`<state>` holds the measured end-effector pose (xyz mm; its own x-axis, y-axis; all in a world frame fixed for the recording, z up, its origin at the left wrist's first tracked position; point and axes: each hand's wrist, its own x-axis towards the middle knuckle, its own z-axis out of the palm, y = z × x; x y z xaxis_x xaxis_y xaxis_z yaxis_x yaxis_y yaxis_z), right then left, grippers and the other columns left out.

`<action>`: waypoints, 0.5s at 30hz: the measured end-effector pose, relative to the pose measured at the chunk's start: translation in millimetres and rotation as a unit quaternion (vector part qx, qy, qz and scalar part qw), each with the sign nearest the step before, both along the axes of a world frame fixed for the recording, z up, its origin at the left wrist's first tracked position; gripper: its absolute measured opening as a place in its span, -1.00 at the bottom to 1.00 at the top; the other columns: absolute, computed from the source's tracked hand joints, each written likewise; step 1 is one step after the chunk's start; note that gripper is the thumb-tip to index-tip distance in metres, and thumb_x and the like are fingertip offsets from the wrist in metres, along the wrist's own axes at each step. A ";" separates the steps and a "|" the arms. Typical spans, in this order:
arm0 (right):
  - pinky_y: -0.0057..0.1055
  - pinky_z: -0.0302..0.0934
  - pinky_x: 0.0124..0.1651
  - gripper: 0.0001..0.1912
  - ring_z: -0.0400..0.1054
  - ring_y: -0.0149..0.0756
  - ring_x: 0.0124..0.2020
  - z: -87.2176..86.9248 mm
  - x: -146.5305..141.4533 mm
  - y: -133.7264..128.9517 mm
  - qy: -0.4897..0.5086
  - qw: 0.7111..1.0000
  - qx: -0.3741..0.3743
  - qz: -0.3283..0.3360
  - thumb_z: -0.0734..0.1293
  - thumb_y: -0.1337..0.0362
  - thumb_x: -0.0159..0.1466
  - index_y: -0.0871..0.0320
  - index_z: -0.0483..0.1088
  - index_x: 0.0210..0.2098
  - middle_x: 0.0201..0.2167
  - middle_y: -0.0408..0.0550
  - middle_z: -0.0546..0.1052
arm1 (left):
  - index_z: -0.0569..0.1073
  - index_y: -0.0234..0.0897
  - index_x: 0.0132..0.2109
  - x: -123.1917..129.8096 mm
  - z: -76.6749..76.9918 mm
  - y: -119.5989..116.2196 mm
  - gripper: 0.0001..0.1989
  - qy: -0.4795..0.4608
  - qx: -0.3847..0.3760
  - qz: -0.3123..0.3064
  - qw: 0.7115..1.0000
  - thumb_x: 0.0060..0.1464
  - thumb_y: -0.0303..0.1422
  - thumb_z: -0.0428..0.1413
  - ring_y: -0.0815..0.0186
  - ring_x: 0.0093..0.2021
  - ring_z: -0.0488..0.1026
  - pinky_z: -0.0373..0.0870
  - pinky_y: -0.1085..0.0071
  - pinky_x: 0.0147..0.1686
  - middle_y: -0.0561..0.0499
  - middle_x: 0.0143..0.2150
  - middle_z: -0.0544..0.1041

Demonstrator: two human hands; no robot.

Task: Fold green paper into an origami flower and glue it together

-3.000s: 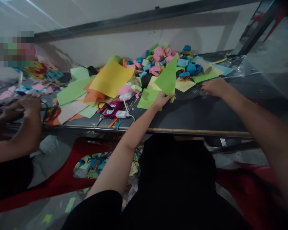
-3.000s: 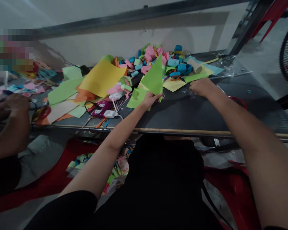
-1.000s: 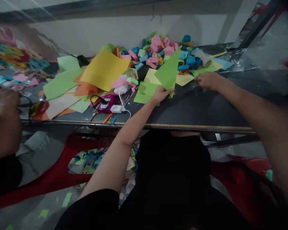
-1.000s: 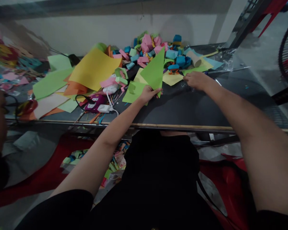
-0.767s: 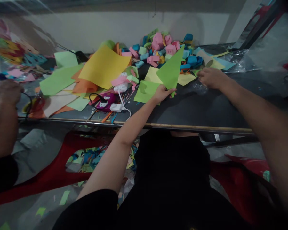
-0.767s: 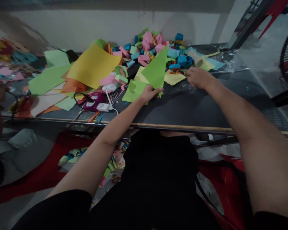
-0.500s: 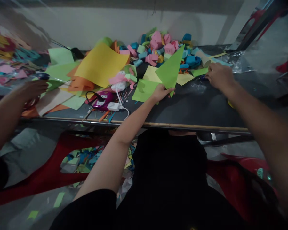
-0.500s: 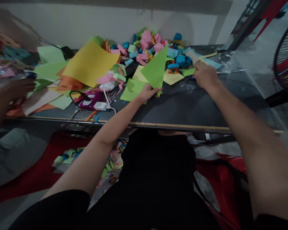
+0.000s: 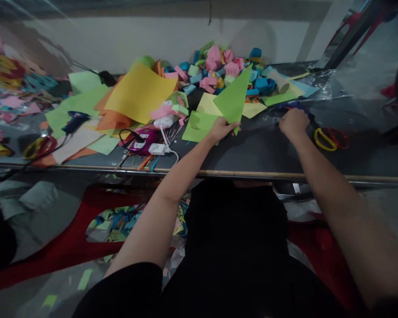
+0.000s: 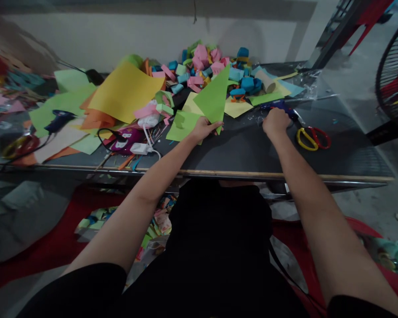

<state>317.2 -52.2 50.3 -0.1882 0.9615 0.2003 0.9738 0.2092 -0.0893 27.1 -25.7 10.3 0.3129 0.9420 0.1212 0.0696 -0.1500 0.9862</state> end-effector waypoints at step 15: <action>-0.19 0.19 0.11 -0.67 0.41 -0.05 0.12 5.9 28.6 9.9 0.028 0.998 -0.037 -0.034 0.29 0.35 0.44 0.13 0.52 0.15 0.20 0.19 0.54 | 0.62 -0.40 -0.31 -2.2 -0.8 0.8 -0.72 0.010 0.008 -0.006 1.000 0.15 -0.22 0.36 0.45 -0.50 0.50 0.50 0.52 -0.43 -0.13 -0.36 0.69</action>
<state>345.9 -42.3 56.2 -0.1125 0.9843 0.1361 0.9786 0.1335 -0.1567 24.9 -24.9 9.4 0.3268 0.9361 0.1304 0.0878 -0.1674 0.9820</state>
